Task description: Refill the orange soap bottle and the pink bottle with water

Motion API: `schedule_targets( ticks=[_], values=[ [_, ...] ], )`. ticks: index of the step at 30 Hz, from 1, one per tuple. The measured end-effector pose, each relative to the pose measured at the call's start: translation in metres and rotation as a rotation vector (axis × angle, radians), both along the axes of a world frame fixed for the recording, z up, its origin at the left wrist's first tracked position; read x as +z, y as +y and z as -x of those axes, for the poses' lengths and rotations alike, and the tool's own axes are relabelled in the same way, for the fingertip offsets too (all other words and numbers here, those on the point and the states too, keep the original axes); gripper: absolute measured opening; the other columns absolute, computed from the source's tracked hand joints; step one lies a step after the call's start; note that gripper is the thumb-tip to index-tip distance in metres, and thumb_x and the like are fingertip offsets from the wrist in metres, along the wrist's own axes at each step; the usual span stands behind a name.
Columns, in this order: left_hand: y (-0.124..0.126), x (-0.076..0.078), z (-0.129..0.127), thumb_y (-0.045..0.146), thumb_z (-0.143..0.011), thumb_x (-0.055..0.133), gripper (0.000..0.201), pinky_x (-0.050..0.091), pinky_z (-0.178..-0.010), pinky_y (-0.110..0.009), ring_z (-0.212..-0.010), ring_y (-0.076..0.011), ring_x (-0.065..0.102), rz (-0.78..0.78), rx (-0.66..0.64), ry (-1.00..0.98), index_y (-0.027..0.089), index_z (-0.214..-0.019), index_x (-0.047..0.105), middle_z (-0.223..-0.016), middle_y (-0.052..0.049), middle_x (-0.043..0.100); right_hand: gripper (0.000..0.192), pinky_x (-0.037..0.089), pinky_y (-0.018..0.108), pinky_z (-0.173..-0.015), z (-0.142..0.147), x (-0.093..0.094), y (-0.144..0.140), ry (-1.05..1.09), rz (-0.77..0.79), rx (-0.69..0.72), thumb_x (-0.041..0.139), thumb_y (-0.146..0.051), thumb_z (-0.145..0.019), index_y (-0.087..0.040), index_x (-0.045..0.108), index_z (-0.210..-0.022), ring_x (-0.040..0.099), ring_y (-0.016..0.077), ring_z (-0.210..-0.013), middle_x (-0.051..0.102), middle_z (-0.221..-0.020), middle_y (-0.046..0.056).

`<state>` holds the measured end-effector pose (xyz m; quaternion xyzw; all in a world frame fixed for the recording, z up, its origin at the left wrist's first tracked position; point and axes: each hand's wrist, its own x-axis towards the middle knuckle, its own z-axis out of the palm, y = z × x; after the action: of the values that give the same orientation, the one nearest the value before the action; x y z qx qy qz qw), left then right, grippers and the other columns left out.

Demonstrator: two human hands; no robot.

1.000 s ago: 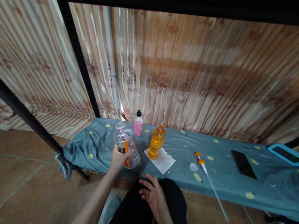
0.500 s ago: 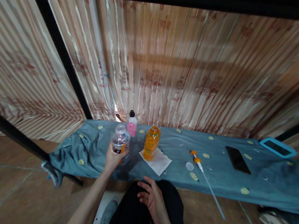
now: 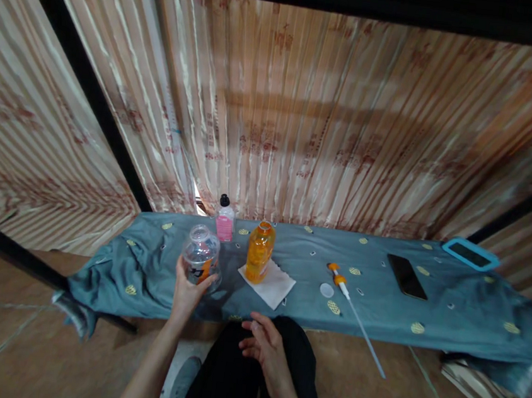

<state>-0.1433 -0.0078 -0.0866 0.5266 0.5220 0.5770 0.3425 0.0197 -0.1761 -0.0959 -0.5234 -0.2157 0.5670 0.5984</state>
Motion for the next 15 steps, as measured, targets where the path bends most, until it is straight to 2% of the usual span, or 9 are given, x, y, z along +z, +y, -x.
schedule_targets(
  ticks=[2, 4, 7, 9, 11, 13, 15],
  values=[
    [-0.012, -0.01, 0.008, 0.042, -0.051, 0.086, 0.096, 0.034, -0.115, -0.051, -0.135, -0.0326, 0.046, 0.027, 0.036, -0.018, 0.02, -0.133, 0.041, -0.141, -0.017, 0.05, 0.064, 0.053, 0.03, -0.059, -0.016, -0.001, -0.003, -0.119, -0.009, -0.041, 0.069, -0.062, -0.073, -0.016, 0.056, -0.115, 0.066, 0.0132, -0.066, 0.069, -0.098, 0.006],
    [-0.026, -0.022, 0.021, 0.045, -0.052, 0.085, 0.088, 0.034, -0.114, -0.055, -0.131, -0.0339, 0.05, 0.077, 0.077, -0.055, 0.021, -0.127, 0.046, -0.134, -0.016, 0.057, 0.063, 0.053, 0.031, -0.06, -0.039, -0.003, -0.008, -0.253, -0.017, -0.097, 0.068, -0.064, -0.073, -0.016, 0.056, -0.113, 0.064, 0.0133, -0.067, 0.068, -0.098, 0.006],
    [-0.05, -0.039, 0.039, 0.055, -0.05, 0.083, 0.075, 0.046, -0.106, -0.054, -0.11, -0.0323, 0.066, 0.143, 0.062, -0.127, 0.019, -0.111, 0.057, -0.111, -0.012, 0.069, 0.065, 0.054, 0.034, -0.063, -0.087, -0.004, -0.016, -0.483, 0.002, -0.224, 0.063, -0.067, -0.075, -0.017, 0.054, -0.116, 0.063, 0.0141, -0.069, 0.066, -0.102, 0.007],
    [-0.066, -0.046, 0.043, 0.06, -0.051, 0.08, 0.067, 0.055, -0.095, -0.049, -0.093, -0.0296, 0.071, 0.223, -0.022, -0.138, 0.018, -0.1, 0.063, -0.095, -0.01, 0.073, 0.06, 0.055, 0.038, -0.074, -0.122, -0.002, -0.019, -0.671, 0.048, -0.317, 0.058, -0.062, -0.082, -0.018, 0.051, -0.121, 0.064, 0.0164, -0.079, 0.064, -0.11, 0.009],
    [-0.078, -0.046, 0.036, 0.062, -0.053, 0.079, 0.059, 0.06, -0.087, -0.044, -0.087, -0.0288, 0.073, 0.282, -0.099, -0.116, 0.018, -0.09, 0.066, -0.088, -0.009, 0.075, 0.054, 0.053, 0.043, -0.083, -0.156, 0.002, -0.017, -0.881, 0.136, -0.375, 0.058, -0.054, -0.085, -0.019, 0.05, -0.125, 0.064, 0.0189, -0.088, 0.062, -0.116, 0.009],
    [-0.085, -0.039, 0.019, 0.06, -0.056, 0.078, 0.052, 0.061, -0.084, -0.042, -0.086, -0.0288, 0.073, 0.326, -0.184, -0.089, 0.018, -0.085, 0.068, -0.087, -0.008, 0.076, 0.055, 0.049, 0.049, -0.089, -0.184, 0.006, -0.01, -1.078, 0.247, -0.393, 0.06, -0.045, -0.087, -0.017, 0.047, -0.132, 0.063, 0.0217, -0.092, 0.063, -0.113, 0.009],
    [-0.085, -0.026, -0.004, 0.055, -0.065, 0.075, 0.047, 0.058, -0.09, -0.043, -0.095, -0.0291, 0.072, 0.304, -0.271, -0.089, 0.018, -0.092, 0.068, -0.095, -0.009, 0.076, 0.059, 0.046, 0.052, -0.096, -0.206, 0.007, 0.001, -1.242, 0.328, -0.365, 0.06, -0.039, -0.088, -0.016, 0.04, -0.139, 0.059, 0.0261, -0.108, 0.056, -0.128, 0.014]
  ],
)
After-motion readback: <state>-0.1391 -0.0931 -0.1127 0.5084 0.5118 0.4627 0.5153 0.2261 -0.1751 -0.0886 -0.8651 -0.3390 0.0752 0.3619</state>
